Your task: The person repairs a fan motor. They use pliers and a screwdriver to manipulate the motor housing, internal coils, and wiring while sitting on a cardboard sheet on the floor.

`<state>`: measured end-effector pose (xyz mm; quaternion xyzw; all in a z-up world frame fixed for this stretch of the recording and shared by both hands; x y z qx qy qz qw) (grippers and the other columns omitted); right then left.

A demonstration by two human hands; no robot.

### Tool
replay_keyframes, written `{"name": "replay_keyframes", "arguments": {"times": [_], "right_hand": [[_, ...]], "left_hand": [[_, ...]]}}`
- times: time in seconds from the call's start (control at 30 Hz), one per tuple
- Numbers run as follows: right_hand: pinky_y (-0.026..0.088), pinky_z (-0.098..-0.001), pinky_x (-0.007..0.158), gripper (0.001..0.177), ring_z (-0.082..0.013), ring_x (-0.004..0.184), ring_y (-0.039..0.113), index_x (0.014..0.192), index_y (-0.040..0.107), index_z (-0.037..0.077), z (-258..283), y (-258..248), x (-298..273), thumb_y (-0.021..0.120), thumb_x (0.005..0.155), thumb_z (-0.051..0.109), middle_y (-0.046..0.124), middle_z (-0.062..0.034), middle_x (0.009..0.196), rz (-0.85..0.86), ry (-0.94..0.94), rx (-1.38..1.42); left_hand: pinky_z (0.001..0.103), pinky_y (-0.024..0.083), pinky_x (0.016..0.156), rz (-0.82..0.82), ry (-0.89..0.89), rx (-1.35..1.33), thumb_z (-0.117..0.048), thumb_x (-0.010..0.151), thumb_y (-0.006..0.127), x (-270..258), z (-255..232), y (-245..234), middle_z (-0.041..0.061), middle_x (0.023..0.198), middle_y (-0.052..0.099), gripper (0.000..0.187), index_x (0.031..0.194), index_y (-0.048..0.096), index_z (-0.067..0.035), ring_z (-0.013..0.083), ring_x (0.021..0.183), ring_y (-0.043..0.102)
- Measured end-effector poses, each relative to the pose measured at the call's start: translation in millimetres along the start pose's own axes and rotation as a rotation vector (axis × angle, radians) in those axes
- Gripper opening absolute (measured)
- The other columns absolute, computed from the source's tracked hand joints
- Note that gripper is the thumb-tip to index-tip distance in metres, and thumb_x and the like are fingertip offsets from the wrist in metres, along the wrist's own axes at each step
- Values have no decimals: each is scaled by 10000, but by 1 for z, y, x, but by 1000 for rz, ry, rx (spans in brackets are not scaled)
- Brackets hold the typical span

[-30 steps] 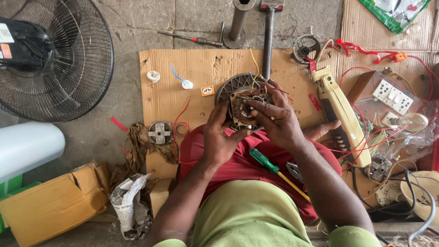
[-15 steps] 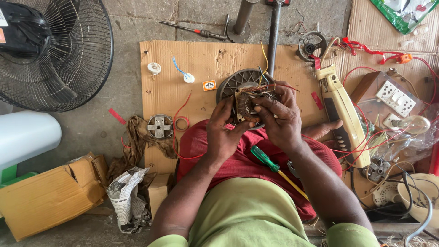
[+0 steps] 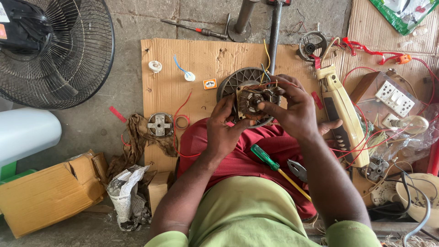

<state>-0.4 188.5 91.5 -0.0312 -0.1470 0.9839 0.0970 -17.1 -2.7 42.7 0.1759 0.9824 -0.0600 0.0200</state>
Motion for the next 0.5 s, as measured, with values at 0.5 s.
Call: {"name": "replay_keyframes", "arguments": {"times": [0.5], "right_hand": [[564, -269, 811, 349, -113, 920, 689, 1141, 739, 1, 34, -1, 36, 878, 848, 131, 740, -45, 1042, 195, 58, -181]], "left_hand": [[300, 578, 1044, 46, -76, -118, -74, 777, 889, -1, 23, 2, 132, 1426, 576, 769, 1448, 530, 44, 189, 1232, 663]]}}
Point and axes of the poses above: each hand's wrist, its own x-axis towards the middle knuckle, its own y-axis out of the palm, z = x × y, the point moved 8 cm from there along x, towards the middle knuckle
